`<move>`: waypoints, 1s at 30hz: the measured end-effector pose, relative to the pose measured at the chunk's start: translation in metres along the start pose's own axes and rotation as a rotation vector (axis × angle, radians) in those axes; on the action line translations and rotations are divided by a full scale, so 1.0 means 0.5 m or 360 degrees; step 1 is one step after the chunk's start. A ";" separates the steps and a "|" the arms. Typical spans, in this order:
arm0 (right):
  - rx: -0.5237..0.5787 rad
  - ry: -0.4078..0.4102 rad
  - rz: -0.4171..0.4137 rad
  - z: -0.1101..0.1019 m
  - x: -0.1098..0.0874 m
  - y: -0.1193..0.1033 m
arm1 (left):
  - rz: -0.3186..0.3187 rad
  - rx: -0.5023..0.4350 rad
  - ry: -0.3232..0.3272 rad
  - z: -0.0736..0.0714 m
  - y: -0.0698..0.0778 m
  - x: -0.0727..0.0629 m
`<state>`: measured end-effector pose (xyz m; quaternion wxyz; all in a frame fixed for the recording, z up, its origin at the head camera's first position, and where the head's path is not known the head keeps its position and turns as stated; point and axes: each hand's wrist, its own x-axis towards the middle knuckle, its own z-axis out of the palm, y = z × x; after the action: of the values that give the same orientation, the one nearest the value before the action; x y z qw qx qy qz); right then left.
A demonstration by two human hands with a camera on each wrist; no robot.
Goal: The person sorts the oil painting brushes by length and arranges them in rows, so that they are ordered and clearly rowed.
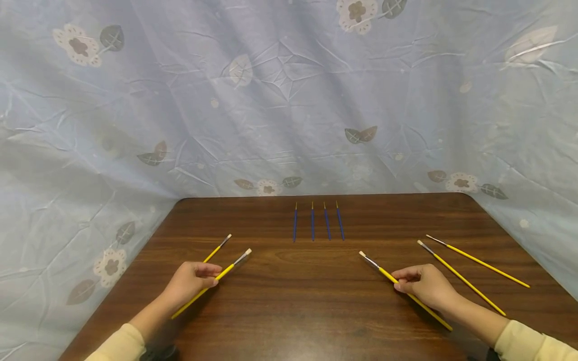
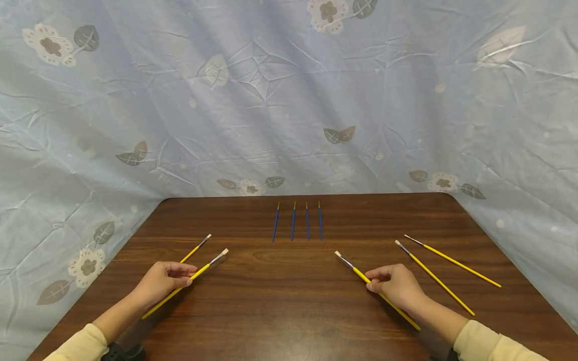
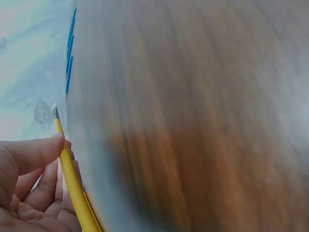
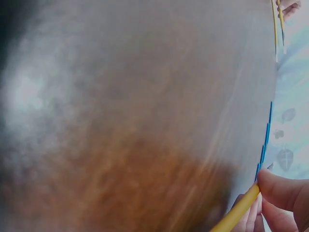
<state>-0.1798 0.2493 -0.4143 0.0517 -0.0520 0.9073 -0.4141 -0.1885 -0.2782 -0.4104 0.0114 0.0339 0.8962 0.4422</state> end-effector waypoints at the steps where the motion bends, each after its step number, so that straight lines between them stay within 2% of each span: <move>1: 0.0002 0.0002 -0.0002 0.000 0.000 -0.001 | 0.0008 -0.0016 -0.0002 0.002 0.003 0.001; 5: 0.0030 0.0004 0.0008 -0.002 0.004 -0.004 | 0.0037 -0.0065 -0.0021 0.010 0.016 0.002; 15: 0.0060 -0.0080 0.0056 -0.002 0.012 -0.019 | 0.0010 -0.0208 -0.0144 0.036 0.042 0.008; 24: 0.0194 -0.0121 0.0137 0.004 0.019 -0.037 | -0.0015 -0.0340 -0.0193 0.067 0.063 0.013; 30: 0.0251 -0.0122 0.0186 0.012 0.029 -0.051 | -0.0032 -0.0452 -0.0266 0.090 0.081 0.018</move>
<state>-0.1922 0.2260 -0.3997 0.1144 -0.0106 0.8707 -0.4782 -0.1932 -0.2174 -0.4058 0.0949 0.0597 0.8209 0.5600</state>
